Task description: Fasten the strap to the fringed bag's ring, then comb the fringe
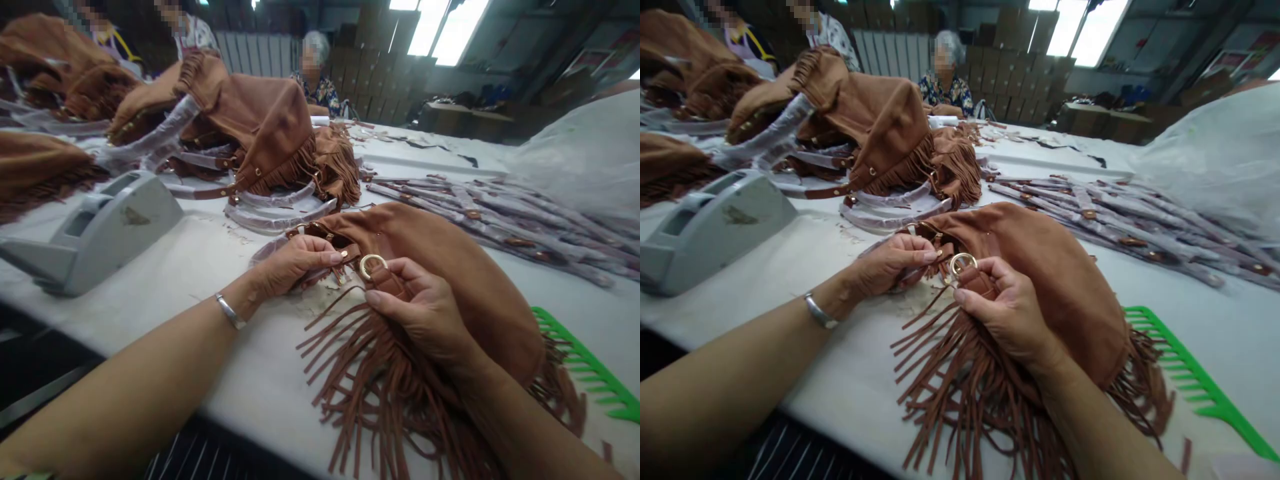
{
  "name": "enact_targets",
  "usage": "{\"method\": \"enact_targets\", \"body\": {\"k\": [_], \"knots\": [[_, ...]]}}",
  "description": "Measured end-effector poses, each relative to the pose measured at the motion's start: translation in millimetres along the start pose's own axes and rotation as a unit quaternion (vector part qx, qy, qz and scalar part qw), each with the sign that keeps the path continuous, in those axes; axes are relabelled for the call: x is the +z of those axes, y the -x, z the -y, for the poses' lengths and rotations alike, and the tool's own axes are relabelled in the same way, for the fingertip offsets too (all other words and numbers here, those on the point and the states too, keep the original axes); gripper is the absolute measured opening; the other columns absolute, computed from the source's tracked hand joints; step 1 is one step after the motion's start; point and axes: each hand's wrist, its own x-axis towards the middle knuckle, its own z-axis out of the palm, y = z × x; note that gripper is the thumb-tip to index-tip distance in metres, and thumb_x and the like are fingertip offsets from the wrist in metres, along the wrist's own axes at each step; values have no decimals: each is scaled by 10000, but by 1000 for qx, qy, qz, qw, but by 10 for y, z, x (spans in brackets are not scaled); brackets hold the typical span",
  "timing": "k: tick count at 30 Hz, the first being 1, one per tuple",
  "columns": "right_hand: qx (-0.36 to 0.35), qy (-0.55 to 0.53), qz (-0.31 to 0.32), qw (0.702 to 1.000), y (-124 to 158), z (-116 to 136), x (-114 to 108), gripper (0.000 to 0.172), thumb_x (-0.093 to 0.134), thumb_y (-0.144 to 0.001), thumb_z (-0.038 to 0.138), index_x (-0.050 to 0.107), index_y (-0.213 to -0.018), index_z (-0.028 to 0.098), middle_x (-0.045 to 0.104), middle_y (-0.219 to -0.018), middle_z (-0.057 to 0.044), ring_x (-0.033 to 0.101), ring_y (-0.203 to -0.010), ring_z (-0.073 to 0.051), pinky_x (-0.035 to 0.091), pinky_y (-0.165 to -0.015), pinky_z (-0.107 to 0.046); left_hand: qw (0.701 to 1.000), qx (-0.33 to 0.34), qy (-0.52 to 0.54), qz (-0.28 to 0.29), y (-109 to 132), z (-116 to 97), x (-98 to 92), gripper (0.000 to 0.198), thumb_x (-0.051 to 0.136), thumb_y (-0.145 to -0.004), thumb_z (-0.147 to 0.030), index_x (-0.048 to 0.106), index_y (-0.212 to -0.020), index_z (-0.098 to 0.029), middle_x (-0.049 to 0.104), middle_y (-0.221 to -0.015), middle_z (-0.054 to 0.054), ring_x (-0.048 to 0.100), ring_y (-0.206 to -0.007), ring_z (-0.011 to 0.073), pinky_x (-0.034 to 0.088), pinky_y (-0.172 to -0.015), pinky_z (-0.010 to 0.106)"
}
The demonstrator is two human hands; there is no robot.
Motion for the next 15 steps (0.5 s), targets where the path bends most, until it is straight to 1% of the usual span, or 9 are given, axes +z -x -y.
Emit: {"method": "enact_targets", "body": {"k": [4, 7, 9, 12, 15], "knots": [[7, -10, 3, 1000, -12, 8, 5, 311, 768, -619, 311, 568, -821, 185, 642, -741, -1, 595, -641, -142, 475, -590, -251, 1000, 0, 8, -5, 31, -34, -1, 242, 662, -737, -360, 553, -692, -149, 440, -446, -58, 320, -330, 38, 214, -312, 167], [6, -26, 6, 1000, -19, 22, 13, 299, 764, -613, 296, 570, -812, 183, 640, -767, -2, 597, -667, -137, 479, -614, -251, 1000, 10, 12, 3, 46, -48, 12, 248, 654, -738, -361, 530, -689, -152, 507, -490, -36, 382, -361, 46, 256, -334, 161], [16, -39, 17, 999, -24, 26, 18, 290, 758, -617, 288, 568, -808, 183, 638, -785, -4, 600, -692, -137, 484, -634, -254, 1000, 21, 12, 3, 41, -43, 25, 267, 634, -756, -379, 511, -688, -153, 531, -517, -28, 392, -378, 43, 263, -352, 159], [37, -58, 36, 997, -27, 24, 21, 289, 755, -619, 275, 559, -809, 183, 643, -819, -4, 608, -737, -141, 489, -682, -266, 999, 37, 26, -9, 23, -22, 40, 280, 624, -771, -388, 488, -688, -157, 507, -509, -43, 377, -388, 39, 255, -366, 161], [49, -72, 41, 995, -26, 20, 19, 289, 754, -624, 264, 556, -817, 181, 647, -826, 0, 607, -735, -133, 482, -686, -259, 998, 49, 45, -18, 11, -9, 46, 286, 633, -772, -379, 476, -686, -156, 477, -507, -52, 371, -404, 39, 247, -377, 165]]}}
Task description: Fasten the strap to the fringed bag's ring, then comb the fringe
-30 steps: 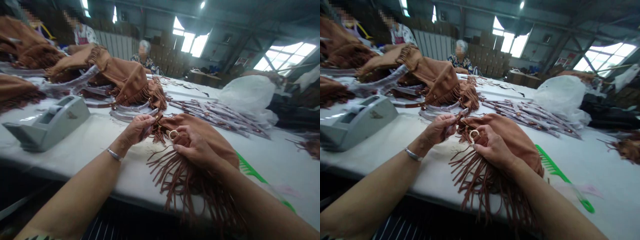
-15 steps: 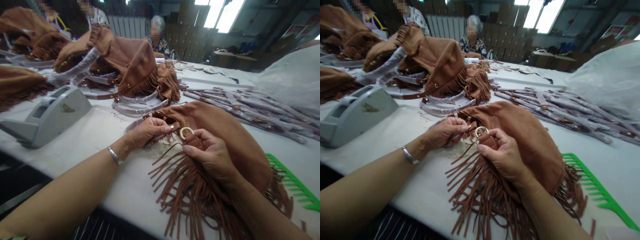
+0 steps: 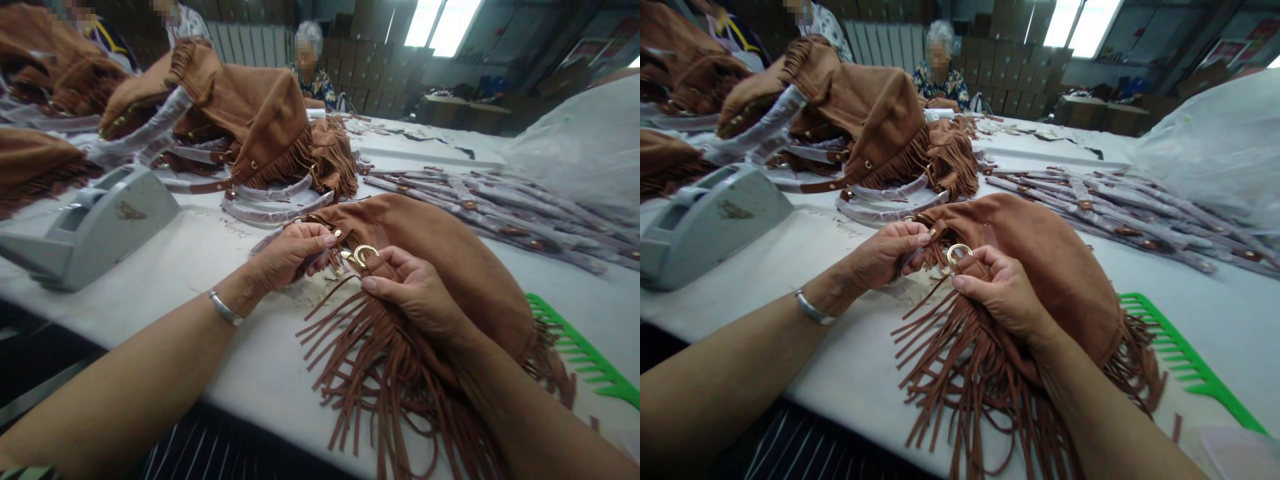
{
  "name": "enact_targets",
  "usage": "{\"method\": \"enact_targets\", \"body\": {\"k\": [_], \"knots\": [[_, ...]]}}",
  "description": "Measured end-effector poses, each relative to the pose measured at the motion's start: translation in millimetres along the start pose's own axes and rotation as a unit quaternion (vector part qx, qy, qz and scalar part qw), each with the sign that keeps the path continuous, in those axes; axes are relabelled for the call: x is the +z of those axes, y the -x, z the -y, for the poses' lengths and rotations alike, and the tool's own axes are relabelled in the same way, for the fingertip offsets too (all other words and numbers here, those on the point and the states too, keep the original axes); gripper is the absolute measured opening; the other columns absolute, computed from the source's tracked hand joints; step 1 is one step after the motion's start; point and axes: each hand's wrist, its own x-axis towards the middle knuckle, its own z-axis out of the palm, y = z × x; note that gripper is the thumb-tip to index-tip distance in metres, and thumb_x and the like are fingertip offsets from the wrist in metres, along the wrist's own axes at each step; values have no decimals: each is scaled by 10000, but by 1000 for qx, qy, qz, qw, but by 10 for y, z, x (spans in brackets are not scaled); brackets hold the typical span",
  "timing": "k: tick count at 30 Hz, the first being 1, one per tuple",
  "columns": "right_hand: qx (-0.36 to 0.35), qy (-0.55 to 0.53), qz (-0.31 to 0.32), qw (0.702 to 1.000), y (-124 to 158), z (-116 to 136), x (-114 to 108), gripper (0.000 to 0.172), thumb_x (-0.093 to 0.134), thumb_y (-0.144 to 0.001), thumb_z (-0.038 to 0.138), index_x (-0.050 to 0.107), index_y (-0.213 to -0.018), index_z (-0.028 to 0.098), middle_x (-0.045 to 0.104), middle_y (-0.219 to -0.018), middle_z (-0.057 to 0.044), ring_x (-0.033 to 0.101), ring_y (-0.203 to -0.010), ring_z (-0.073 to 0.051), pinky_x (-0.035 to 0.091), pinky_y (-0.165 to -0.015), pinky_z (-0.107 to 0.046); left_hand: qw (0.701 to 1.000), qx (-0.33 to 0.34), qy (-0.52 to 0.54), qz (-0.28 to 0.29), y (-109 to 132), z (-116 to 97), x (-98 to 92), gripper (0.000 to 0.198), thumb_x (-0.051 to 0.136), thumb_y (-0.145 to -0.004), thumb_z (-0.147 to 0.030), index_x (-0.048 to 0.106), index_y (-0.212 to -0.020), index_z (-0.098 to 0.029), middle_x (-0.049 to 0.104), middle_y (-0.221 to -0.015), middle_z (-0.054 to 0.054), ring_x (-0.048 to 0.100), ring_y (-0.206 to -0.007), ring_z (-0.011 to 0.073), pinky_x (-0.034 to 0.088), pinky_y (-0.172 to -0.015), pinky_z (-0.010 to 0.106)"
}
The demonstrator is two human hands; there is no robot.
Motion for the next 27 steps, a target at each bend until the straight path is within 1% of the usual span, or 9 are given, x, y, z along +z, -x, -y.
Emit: {"method": "enact_targets", "body": {"k": [4, 9, 13, 16, 19, 21, 23, 25, 27], "knots": [[14, -11, 2, 1000, -5, -2, -9, 301, 753, -629, 270, 551, -832, 176, 645, -811, -2, 609, -713, -133, 482, -673, -264, 1000, 4, -2, 5, 3, -14, 29, 295, 657, -756, -375, 481, -687, -148, 458, -517, -53, 354, -418, 34, 227, -387, 169], [1, -19, 17, 1000, -20, -11, -4, 292, 759, -621, 263, 554, -809, 174, 653, -855, -5, 615, -763, -138, 482, -726, -278, 999, -36, -5, -20, 10, 8, 110, 313, 768, -627, -296, 508, -689, -132, 464, -574, -58, 351, -423, 16, 219, -387, 166], [-17, -16, 13, 1000, -14, -25, 18, 283, 754, -630, 238, 557, -822, 171, 652, -862, -7, 614, -784, -134, 481, -728, -266, 997, -74, 4, -10, 28, 73, 166, 272, 729, -675, -327, 548, -715, -127, 444, -542, -62, 342, -406, 18, 219, -372, 157], [-25, -15, 15, 999, -9, -52, 41, 298, 753, -633, 242, 542, -832, 173, 655, -861, -13, 621, -794, -151, 488, -735, -287, 998, -66, 4, -7, 51, 95, 221, 260, 696, -711, -341, 560, -741, -122, 482, -542, -47, 368, -414, 24, 241, -377, 149], [-33, -9, 18, 999, -11, -84, 59, 331, 760, -616, 261, 516, -826, 184, 657, -834, -13, 628, -783, -174, 496, -723, -314, 998, -56, -4, -22, 66, 113, 283, 270, 676, -728, -358, 538, -729, -126, 496, -536, -43, 368, -406, 26, 242, -372, 148], [-35, 14, 18, 999, -11, -92, 63, 330, 748, -628, 282, 506, -833, 194, 654, -811, -9, 626, -755, -178, 495, -697, -315, 999, -46, -5, -25, 67, 127, 305, 288, 668, -733, -381, 513, -724, -138, 468, -515, -56, 352, -402, 30, 230, -368, 152], [-48, 66, 33, 996, -7, -82, 60, 299, 720, -658, 296, 514, -851, 199, 650, -808, -7, 616, -739, -175, 487, -681, -307, 999, -37, -17, -8, 65, 120, 295, 314, 641, -748, -420, 485, -710, -150, 417, -496, -70, 324, -402, 34, 213, -370, 162], [-73, 148, 55, 985, 1, -61, 54, 265, 698, -674, 288, 540, -864, 192, 638, -816, -8, 599, -752, -175, 470, -688, -301, 996, -28, -73, 31, 65, 71, 250, 327, 612, -764, -433, 474, -681, -149, 379, -496, -74, 301, -417, 36, 209, -386, 175], [-95, 220, 77, 968, 9, -42, 54, 239, 687, -681, 276, 568, -865, 182, 622, -817, -7, 580, -770, -174, 452, -701, -294, 984, -9, -163, 74, 73, -17, 180, 316, 614, -764, -393, 478, -639, -136, 373, -517, -66, 309, -459, 39, 234, -423, 181]]}}
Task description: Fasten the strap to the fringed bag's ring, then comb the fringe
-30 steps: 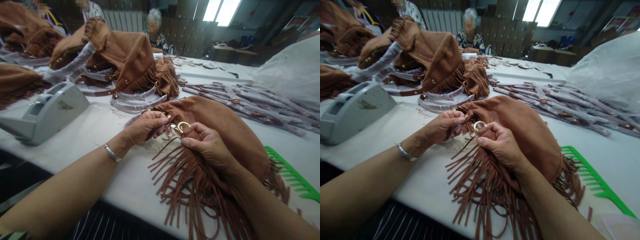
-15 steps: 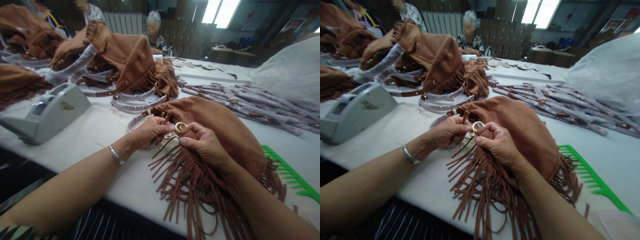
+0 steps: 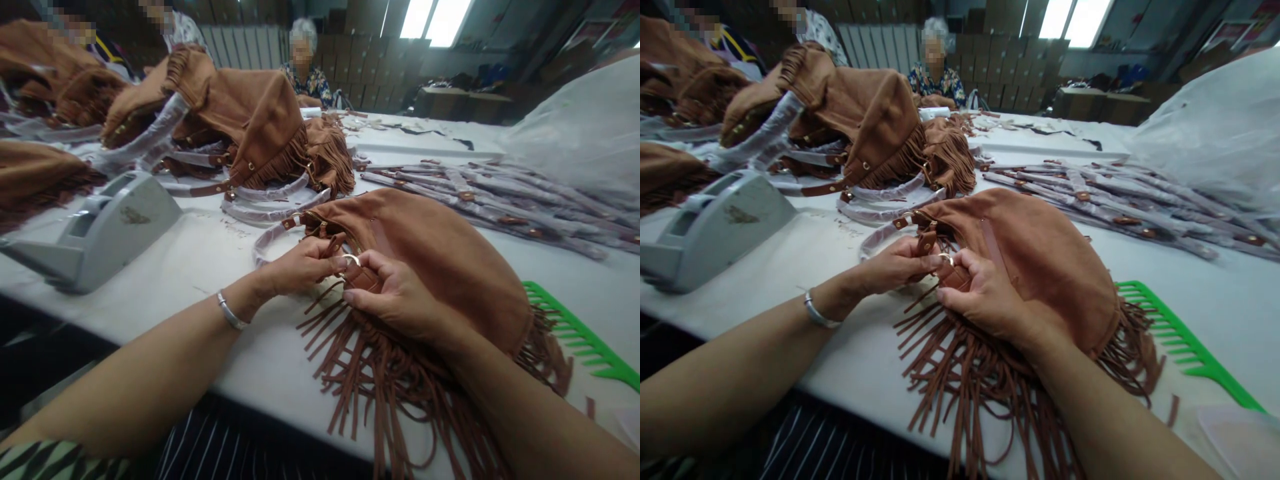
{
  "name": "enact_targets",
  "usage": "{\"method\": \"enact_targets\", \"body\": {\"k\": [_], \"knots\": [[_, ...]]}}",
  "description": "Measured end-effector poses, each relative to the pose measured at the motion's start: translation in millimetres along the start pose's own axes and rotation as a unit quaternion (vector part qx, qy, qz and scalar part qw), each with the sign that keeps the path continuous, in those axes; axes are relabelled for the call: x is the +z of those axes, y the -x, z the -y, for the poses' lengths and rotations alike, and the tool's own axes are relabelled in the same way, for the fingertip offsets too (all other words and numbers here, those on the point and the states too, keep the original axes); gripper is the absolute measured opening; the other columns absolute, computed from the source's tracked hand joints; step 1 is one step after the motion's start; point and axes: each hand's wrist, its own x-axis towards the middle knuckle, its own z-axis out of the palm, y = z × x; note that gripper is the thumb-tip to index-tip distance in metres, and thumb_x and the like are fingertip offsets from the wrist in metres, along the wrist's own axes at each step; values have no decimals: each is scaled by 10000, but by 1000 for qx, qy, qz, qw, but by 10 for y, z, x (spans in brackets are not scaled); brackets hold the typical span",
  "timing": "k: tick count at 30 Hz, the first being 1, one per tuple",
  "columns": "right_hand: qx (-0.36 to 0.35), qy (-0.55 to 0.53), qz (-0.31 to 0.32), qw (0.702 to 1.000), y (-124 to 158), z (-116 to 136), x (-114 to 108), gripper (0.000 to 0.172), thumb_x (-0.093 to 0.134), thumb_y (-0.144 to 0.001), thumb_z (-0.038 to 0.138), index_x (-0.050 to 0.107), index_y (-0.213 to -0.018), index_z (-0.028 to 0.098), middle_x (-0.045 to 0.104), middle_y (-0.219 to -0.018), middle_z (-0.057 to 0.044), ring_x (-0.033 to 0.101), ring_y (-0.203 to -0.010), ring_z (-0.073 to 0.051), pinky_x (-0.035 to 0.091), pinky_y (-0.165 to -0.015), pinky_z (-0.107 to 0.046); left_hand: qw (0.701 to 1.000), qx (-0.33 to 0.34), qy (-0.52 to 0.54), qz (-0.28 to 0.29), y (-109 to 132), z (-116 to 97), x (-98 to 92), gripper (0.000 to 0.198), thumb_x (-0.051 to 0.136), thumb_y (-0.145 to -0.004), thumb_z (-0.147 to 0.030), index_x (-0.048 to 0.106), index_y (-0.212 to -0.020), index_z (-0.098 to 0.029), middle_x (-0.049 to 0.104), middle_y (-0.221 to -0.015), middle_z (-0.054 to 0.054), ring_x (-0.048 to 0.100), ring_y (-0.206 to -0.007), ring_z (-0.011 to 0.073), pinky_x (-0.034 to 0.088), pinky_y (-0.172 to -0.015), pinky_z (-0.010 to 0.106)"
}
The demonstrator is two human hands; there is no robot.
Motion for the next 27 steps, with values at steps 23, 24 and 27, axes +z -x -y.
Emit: {"method": "enact_targets", "body": {"k": [23, 24, 27], "knots": [[113, -204, 22, 972, 75, 92, 21, 194, 691, -708, 278, 547, -798, 186, 551, -686, 38, 515, -607, -96, 406, -576, -226, 988, -39, 151, 19, 33, 74, -217, 238, 684, -738, -324, 564, -706, -120, 375, -499, -62, 308, -420, 36, 201, -379, 163], [114, -207, 21, 971, 78, 93, 23, 193, 693, -706, 275, 546, -794, 186, 554, -690, 37, 519, -612, -98, 411, -584, -230, 987, -40, 156, 22, 35, 72, -213, 238, 686, -736, -322, 566, -706, -119, 374, -498, -61, 311, -423, 35, 202, -381, 160], [114, -210, 24, 971, 81, 95, 24, 198, 703, -695, 273, 554, -791, 186, 556, -687, 37, 518, -613, -99, 412, -588, -232, 984, -45, 173, 23, 40, 53, -211, 243, 696, -723, -324, 573, -722, -115, 377, -496, -61, 309, -427, 32, 207, -388, 154]]}}
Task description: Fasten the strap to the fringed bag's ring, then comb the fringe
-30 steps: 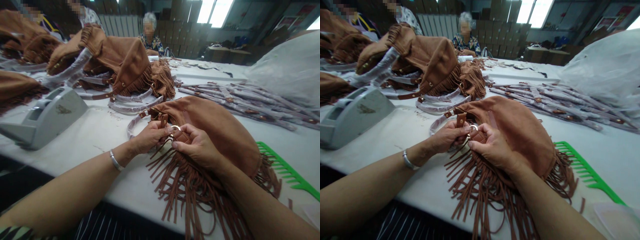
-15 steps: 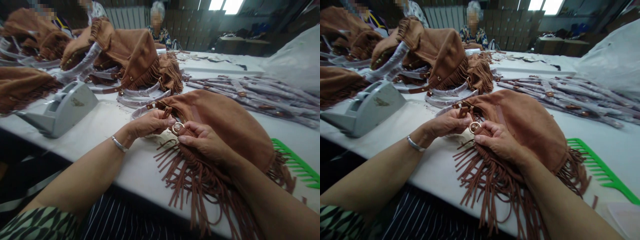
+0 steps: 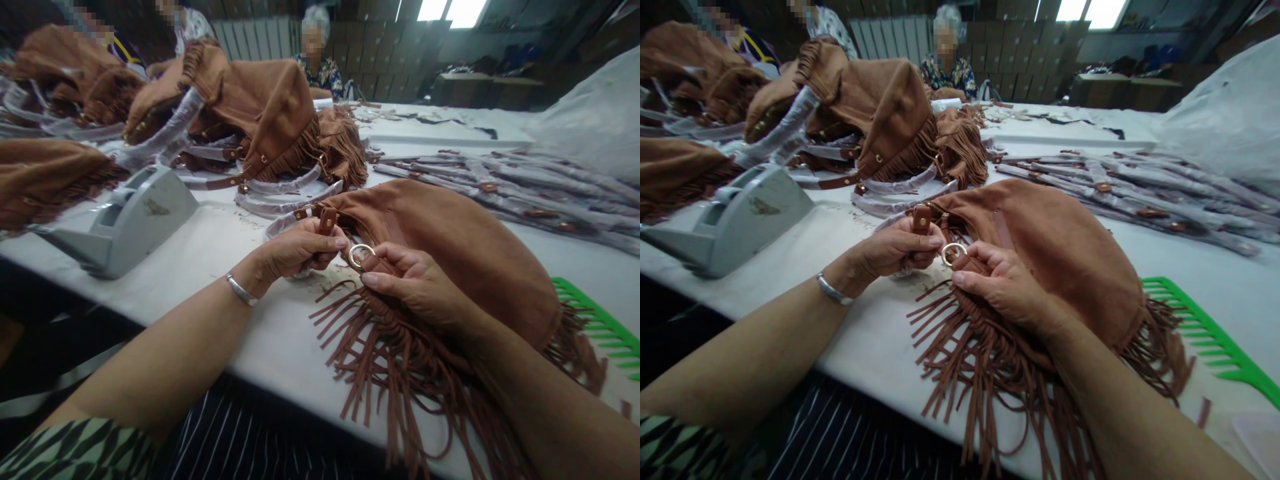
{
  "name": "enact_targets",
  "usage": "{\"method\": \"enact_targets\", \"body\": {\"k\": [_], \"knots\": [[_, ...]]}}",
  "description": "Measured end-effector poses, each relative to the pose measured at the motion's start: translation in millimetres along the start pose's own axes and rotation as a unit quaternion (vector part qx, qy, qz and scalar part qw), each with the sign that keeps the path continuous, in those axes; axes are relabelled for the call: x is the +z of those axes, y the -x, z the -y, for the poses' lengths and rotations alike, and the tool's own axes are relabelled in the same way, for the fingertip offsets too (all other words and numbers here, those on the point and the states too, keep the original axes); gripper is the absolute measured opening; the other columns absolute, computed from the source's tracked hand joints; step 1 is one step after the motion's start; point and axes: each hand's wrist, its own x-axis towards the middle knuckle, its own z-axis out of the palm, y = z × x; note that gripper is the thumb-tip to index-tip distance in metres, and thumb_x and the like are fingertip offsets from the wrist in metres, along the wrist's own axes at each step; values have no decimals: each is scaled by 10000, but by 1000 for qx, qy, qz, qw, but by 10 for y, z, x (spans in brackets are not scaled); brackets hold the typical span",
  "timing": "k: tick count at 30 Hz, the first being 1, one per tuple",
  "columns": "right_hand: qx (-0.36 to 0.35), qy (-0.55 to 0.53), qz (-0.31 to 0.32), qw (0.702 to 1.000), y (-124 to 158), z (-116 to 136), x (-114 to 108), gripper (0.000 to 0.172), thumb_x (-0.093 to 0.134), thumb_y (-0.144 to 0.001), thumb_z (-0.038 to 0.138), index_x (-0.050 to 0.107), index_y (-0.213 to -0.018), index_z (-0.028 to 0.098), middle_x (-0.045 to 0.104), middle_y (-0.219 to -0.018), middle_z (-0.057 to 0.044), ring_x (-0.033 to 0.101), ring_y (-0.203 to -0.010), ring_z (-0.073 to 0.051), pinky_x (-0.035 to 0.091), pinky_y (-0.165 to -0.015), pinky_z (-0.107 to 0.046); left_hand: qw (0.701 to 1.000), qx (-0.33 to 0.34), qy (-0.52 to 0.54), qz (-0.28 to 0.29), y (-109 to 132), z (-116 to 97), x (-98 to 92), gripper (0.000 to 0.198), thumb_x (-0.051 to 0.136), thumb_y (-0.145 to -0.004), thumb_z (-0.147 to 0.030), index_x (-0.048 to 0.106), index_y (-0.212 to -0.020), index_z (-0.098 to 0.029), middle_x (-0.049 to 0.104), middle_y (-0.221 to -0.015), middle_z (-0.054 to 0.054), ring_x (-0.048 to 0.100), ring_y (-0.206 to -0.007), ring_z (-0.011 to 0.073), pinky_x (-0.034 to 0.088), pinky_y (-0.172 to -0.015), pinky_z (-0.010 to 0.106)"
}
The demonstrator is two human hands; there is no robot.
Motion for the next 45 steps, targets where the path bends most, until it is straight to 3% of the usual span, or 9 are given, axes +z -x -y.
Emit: {"method": "enact_targets", "body": {"k": [6, 12, 19, 24, 27, 30, 35, 40, 45], "knots": [[4, 8, -3, 1000, -12, 19, 6, 231, 716, -675, 287, 544, -791, 185, 559, -676, 39, 514, -594, -97, 403, -559, -227, 1000, -10, -6, 10, 4, -11, 16, 258, 681, -736, -335, 535, -705, -125, 409, -495, -57, 322, -417, 34, 199, -382, 159], [-15, 16, -25, 999, -31, -10, -7, 243, 712, -684, 301, 559, -831, 184, 617, -784, 8, 577, -714, -134, 460, -661, -266, 999, -13, -41, 15, -1, 63, 125, 267, 688, -731, -348, 536, -747, -129, 419, -501, -70, 318, -399, 31, 204, -365, 166], [-42, 12, -63, 997, -51, -29, -37, 270, 720, -674, 311, 536, -819, 179, 634, -824, -14, 601, -779, -164, 487, -723, -307, 995, 36, -24, -90, -50, 166, 376, 267, 631, -759, -361, 471, -706, -154, 438, -503, -70, 335, -402, 31, 225, -369, 155], [-35, 15, -5, 999, -40, -56, 6, 277, 699, -704, 288, 507, -888, 212, 618, -792, 16, 598, -738, -149, 471, -674, -281, 997, -3, -65, -39, -55, 89, 235, 158, 571, -727, -226, 462, -642, -151, 388, -475, -72, 299, -372, 31, 205, -346, 170], [-69, 118, 10, 991, -35, -65, 19, 342, 690, -715, 293, 520, -1005, 229, 621, -826, 2, 587, -748, -162, 461, -675, -288, 993, -19, -112, 2, -30, 37, 118, 127, 601, -690, -188, 498, -641, -133, 411, -493, -60, 322, -386, 29, 215, -359, 174], [-99, 219, -6, 971, -28, -57, 14, 251, 656, -745, 316, 580, -954, 199, 616, -833, -21, 563, -741, -164, 448, -674, -287, 995, -15, -98, 20, -6, 34, 47, 209, 647, -720, -271, 512, -652, -127, 401, -488, -60, 310, -382, 27, 197, -358, 179], [-73, 132, -44, 988, -3, -61, -4, 228, 647, -748, 372, 554, -856, 194, 588, -745, -1, 547, -663, -145, 447, -599, -270, 997, 0, -73, -1, 1, 48, 40, 294, 579, -802, -392, 578, -727, -107, 496, -504, -26, 333, -357, 30, 176, -338, 170], [-62, 64, -64, 994, -5, -81, -8, 254, 679, -713, 351, 543, -856, 191, 616, -806, -8, 573, -711, -148, 468, -640, -282, 997, 5, -74, -13, -11, 80, 142, 268, 636, -765, -380, 564, -754, -122, 519, -520, -38, 353, -363, 26, 207, -344, 153], [-72, 71, -53, 993, -24, -91, 1, 249, 653, -730, 361, 511, -862, 205, 602, -776, -3, 571, -703, -152, 464, -629, -281, 994, 22, -86, -57, -35, 159, 237, 289, 653, -752, -398, 516, -756, -144, 483, -527, -63, 344, -383, 24, 231, -365, 153]]}}
